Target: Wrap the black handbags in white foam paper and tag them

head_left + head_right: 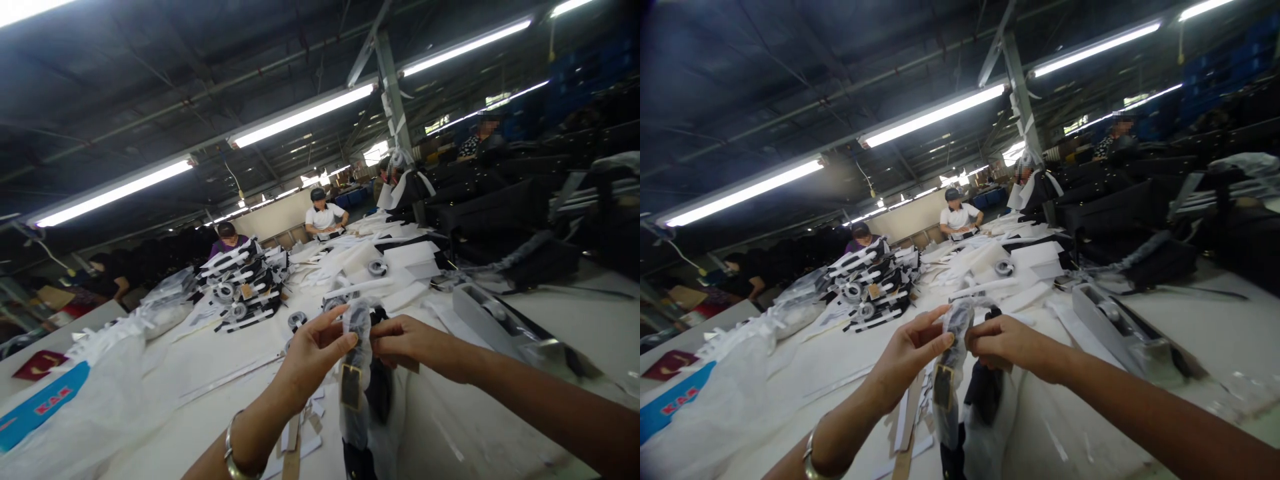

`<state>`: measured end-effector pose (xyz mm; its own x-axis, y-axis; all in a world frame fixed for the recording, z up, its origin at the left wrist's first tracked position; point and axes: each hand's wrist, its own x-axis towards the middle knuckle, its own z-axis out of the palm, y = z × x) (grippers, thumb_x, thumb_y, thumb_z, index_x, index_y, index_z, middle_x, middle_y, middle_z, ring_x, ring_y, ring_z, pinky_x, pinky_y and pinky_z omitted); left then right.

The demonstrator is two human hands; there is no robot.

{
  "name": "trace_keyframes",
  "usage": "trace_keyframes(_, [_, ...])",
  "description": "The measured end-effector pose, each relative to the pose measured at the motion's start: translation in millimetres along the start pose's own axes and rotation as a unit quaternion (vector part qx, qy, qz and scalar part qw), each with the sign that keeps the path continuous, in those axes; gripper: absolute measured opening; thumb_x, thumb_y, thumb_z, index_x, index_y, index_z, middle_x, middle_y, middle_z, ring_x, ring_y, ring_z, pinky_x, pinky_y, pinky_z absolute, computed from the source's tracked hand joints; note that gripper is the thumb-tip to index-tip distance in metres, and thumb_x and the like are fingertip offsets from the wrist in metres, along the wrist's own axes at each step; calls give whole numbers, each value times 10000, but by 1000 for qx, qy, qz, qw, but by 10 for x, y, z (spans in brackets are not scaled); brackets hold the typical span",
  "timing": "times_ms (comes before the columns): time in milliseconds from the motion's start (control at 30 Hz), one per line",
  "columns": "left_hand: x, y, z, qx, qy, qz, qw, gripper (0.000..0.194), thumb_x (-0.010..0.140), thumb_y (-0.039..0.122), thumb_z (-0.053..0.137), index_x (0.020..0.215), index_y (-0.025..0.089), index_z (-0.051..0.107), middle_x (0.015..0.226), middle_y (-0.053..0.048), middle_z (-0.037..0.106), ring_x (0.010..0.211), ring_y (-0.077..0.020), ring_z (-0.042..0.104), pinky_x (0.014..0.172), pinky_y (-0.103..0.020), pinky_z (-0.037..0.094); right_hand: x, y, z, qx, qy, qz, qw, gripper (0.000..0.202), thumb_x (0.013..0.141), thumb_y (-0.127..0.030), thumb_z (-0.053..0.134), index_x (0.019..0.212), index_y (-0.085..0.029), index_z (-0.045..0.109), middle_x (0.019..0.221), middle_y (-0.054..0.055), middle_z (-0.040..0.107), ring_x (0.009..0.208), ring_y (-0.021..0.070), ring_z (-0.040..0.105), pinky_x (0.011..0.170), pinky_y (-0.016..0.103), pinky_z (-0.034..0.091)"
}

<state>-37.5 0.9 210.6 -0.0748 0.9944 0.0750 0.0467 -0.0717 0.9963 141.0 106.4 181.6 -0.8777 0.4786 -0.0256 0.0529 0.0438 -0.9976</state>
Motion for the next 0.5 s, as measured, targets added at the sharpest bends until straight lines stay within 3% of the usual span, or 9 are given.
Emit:
trace_keyframes(200, [17,-100,-73,147,1,72,986,540,850,377,736,1358,256,599,1246,-60,706,1153,-262,653,1015,-382,500,-18,-39,-32,89,-7,-30,996,260,744,-408,757,709,-157,699,699,13,570,681,144,485,634,256,383])
trace_keyframes(333, [-11,-97,-55,216,20,88,972,506,878,348,683,1371,278,592,1217,-35,721,1061,-239,688,923,-337,541,-61,-13,-13,130,-10,-41,991,420,780,-568,732,737,-153,683,722,25,579,677,150,483,620,257,386])
trace_keyframes(500, [-39,-52,27,258,50,99,960,446,874,320,667,1319,313,636,1176,-13,732,981,-218,697,797,-282,537,-79,-8,90,156,19,-46,987,404,800,-542,749,846,-141,725,785,39,661,694,157,561,670,267,429])
